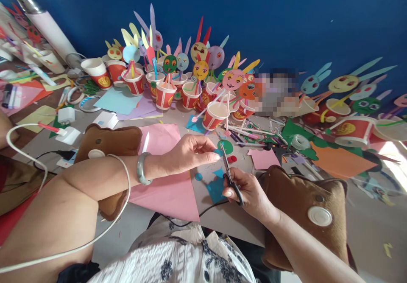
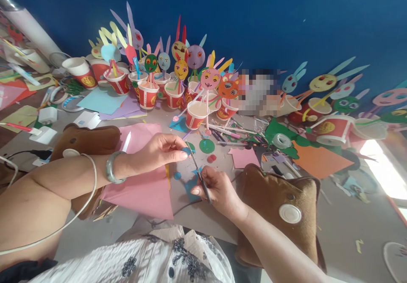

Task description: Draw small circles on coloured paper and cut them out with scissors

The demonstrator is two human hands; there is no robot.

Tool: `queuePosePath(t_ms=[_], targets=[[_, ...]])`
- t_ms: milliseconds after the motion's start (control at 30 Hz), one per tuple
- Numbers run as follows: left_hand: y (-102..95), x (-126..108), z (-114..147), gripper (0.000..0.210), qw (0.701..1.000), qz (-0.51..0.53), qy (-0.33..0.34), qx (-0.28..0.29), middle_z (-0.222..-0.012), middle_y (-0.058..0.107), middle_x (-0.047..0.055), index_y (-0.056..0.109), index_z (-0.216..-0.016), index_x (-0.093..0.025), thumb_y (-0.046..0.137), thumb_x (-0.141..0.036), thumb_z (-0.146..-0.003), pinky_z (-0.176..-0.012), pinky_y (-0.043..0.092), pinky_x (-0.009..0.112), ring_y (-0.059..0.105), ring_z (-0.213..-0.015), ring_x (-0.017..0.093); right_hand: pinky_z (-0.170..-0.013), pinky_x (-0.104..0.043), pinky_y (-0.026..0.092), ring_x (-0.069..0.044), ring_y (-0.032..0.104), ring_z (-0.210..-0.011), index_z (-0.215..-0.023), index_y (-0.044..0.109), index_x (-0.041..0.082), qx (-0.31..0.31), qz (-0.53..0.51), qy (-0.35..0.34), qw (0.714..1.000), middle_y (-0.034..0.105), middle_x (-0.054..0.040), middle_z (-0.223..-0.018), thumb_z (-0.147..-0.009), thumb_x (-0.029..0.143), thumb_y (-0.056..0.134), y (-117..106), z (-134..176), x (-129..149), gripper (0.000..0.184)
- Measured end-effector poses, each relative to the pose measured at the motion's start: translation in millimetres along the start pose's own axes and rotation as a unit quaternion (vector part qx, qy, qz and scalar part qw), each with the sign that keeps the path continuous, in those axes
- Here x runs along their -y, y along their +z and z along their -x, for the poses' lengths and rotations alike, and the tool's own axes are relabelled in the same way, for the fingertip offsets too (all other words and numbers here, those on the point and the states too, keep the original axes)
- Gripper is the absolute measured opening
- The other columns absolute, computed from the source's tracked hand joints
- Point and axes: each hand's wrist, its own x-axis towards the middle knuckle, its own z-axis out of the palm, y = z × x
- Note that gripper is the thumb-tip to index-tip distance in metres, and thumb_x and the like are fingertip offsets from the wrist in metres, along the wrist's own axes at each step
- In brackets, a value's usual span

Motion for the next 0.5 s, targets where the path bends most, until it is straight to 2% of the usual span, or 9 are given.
queuePosePath(t_ms=[500], targets=[[-1.4, 4.1, 0.6, 0.012, 1.0, -0.016, 0.013, 0.009, -0.073, 0.063, 0.001, 0.062, -0.075, -0.013, 0.069, -0.022, -0.077, -0.067, 0.044, 0.025, 0.054, -0.07, 0.01, -0.045, -0.024, 0.026, -0.009, 0.038, -0.046, -0.066, 0.045, 0.021, 0.0, 0.009, -0.005, 1.0, 0.048, 0.0051, -0.049, -0.058, 0.078, 0.073, 0.0, -1.2, -0.3, 0.065]])
